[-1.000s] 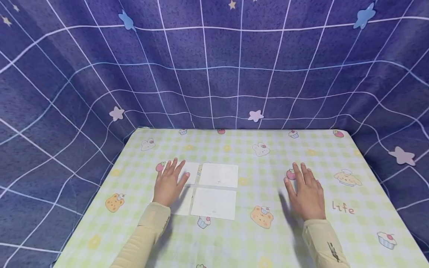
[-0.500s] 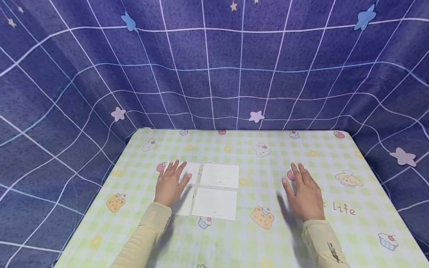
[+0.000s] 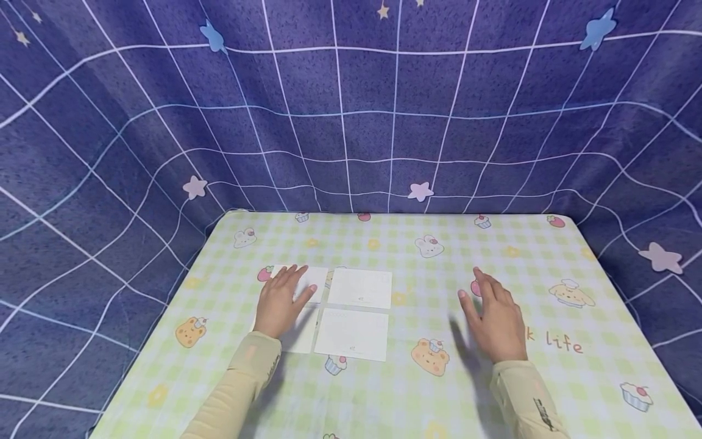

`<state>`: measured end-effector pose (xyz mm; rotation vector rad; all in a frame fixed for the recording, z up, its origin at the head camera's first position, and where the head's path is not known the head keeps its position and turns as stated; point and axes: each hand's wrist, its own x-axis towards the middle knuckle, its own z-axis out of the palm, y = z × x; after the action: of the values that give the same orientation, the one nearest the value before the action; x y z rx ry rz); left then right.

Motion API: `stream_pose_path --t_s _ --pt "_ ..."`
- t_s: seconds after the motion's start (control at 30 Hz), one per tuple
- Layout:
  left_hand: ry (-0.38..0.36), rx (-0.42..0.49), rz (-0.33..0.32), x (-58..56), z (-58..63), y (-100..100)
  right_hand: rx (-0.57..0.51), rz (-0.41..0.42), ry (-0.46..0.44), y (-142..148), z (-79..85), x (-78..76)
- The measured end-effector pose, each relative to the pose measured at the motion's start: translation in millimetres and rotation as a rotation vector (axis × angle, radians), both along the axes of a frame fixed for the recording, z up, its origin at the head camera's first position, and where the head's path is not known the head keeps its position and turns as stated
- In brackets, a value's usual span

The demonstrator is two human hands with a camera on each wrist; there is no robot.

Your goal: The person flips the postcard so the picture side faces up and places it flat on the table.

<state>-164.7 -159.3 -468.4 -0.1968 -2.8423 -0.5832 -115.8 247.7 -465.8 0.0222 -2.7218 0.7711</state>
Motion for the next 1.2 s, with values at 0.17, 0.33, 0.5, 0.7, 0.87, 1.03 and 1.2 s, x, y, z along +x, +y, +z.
stream_pose_path --t_s 0.17,0.33,0.5,0.7,0.87,1.03,1.2 --pt "-0.006 0.036 0.0 -0.3 0.9 2.4 0.001 0.003 0.009 -3.8 1.0 -0.6" --pt "-0.006 0.049 -0.006 1.2 3.9 7.0 0.008 0.004 -0.004 -6.7 2.0 -0.4" --pt "0.006 0.05 -0.011 0.8 4.7 10.6 -0.013 0.026 0.016 -10.2 3.0 0.0" --pt "0.01 0.077 -0.028 0.0 4.4 12.6 -0.022 0.052 0.021 -16.1 1.1 -1.4" --pt "0.008 0.093 -0.033 0.4 4.3 14.1 -0.026 0.063 0.019 -21.2 1.6 -2.1" --pt "0.002 0.1 -0.028 1.4 5.7 15.4 -0.041 0.077 0.003 -26.4 2.7 -3.5" --pt "-0.013 0.095 -0.025 2.8 7.0 15.3 -0.051 0.091 -0.041 -31.9 2.0 -4.8"
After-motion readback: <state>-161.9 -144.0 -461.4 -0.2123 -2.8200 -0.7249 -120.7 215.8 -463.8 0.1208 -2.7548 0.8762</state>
